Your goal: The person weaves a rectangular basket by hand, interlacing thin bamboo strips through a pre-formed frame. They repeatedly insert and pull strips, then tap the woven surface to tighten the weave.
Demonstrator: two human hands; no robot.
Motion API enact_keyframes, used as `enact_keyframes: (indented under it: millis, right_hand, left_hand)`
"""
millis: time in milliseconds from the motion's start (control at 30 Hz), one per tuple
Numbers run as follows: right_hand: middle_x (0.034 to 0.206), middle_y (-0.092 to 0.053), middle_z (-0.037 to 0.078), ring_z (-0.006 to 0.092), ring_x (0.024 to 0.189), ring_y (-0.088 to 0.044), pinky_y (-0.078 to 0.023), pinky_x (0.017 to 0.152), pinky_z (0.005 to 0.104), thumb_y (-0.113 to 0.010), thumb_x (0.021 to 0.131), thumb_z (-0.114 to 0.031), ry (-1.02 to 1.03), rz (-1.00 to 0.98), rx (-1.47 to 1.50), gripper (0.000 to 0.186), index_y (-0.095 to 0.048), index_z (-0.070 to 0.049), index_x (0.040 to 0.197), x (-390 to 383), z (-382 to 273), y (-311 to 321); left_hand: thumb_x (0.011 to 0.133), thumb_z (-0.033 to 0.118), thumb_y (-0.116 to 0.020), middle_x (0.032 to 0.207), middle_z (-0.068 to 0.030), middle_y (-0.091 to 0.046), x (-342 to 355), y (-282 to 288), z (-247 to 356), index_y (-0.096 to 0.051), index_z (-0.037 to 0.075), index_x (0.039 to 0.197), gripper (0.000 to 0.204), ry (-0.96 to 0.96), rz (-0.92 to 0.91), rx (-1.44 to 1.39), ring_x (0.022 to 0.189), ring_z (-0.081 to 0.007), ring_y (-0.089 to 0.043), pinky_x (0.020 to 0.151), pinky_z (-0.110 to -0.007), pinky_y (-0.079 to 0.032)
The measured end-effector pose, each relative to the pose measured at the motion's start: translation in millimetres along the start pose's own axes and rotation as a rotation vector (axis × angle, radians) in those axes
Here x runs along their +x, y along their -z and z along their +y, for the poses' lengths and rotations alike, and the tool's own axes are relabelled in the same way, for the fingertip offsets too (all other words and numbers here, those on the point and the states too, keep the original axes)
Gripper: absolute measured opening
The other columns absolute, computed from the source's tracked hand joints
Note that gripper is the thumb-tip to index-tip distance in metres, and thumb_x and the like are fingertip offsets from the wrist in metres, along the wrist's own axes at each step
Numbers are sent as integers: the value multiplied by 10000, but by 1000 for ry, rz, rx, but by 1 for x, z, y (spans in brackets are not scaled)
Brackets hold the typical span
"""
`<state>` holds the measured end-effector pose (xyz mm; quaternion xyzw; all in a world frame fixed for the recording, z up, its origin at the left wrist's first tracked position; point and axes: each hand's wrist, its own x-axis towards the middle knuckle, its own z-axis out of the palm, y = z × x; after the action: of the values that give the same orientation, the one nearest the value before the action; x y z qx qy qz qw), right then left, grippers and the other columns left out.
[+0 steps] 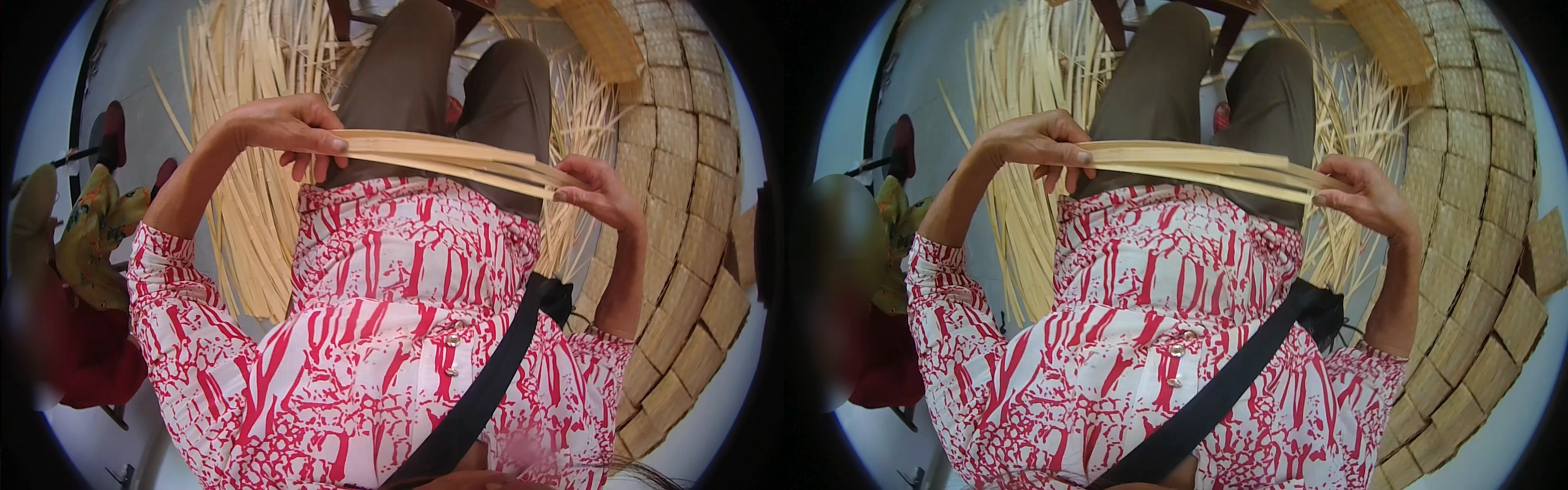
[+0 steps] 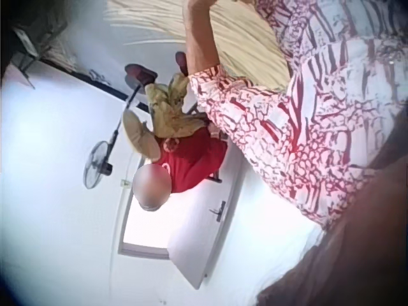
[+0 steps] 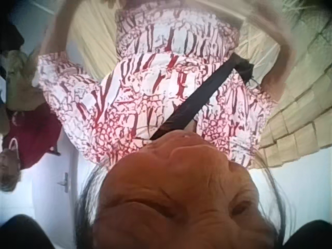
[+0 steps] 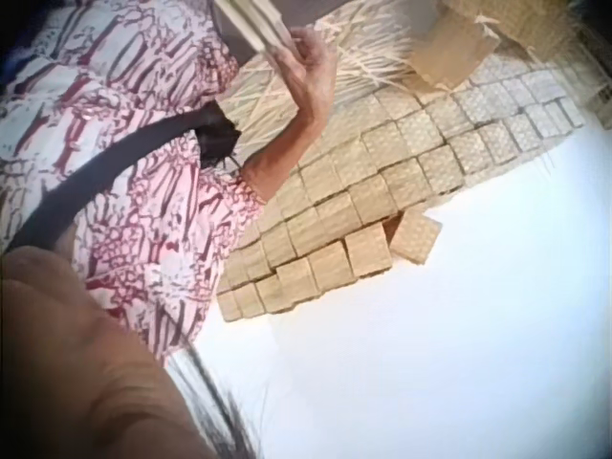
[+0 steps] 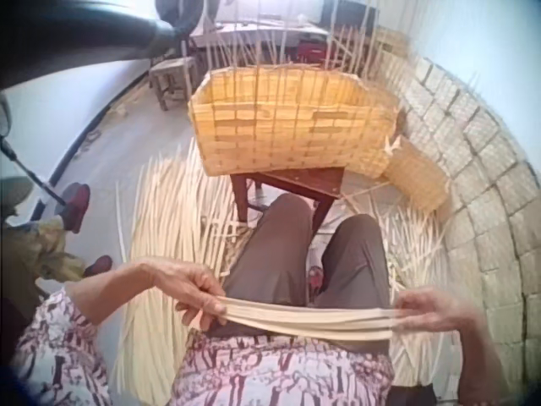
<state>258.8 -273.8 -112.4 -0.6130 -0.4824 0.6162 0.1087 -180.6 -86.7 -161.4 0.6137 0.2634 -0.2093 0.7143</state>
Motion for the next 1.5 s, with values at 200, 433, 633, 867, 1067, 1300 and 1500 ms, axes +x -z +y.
enact_keyframes:
  millis: [200,433,633,867,1067,1300,1500]
  right_hand:
    - [861,-701,39,109,761,-686,-571,674,258,-638,1021,-390,-130,-75,232,411,-686,8,1111,-10,28,2]
    - [846,-697,58,112,695,-679,-568,628,255,-572,1056,-268,32,10,177,286,-657,5,1043,-3,52,2]
    - [816,-683,50,105,716,-649,-533,664,250,-529,1073,-218,118,228,90,246,-628,-3,1005,-5,53,-1]
    - [779,-651,9,68,658,-529,-440,614,233,-543,1076,-265,105,262,8,272,-639,-32,975,-15,26,2]
    - [717,-595,-50,31,608,-406,-318,555,211,-562,1072,-344,76,318,24,305,-652,-73,965,-21,27,1]
    - [702,-555,-55,30,630,-424,-331,578,211,-559,1078,-287,151,402,-16,263,-680,-58,1031,-27,29,-6]
    - [692,-557,-51,32,639,-486,-369,581,198,-600,1055,-312,37,319,120,301,-695,-26,1060,-30,22,-5]
  left_hand:
    - [1003,441,-649,782,-102,-756,1,8,14,-741,-12,1042,464,87,-17,-37,587,-123,-722,457,-213,-530]
    - [1006,435,-650,864,-43,-760,-18,26,10,-720,44,1118,413,-13,177,48,711,-96,-729,583,-217,-568]
    - [1021,349,-648,938,-51,-741,-22,40,-6,-700,8,1155,370,-197,374,40,859,-89,-704,743,-236,-587]
    - [1002,202,-677,956,-57,-740,-11,52,-16,-719,-15,1136,259,-372,569,112,914,-111,-691,844,-281,-560]
    - [986,174,-687,911,-42,-741,-7,52,-26,-726,5,1044,183,-369,632,22,886,-110,-689,836,-276,-542]
    - [973,226,-711,1099,-26,-714,1,43,-25,-695,56,1251,326,-383,632,33,1054,-117,-627,944,-309,-499]
    - [988,283,-711,1087,-3,-711,-2,45,-32,-681,59,1282,370,-543,620,-65,962,-80,-619,841,-263,-507]
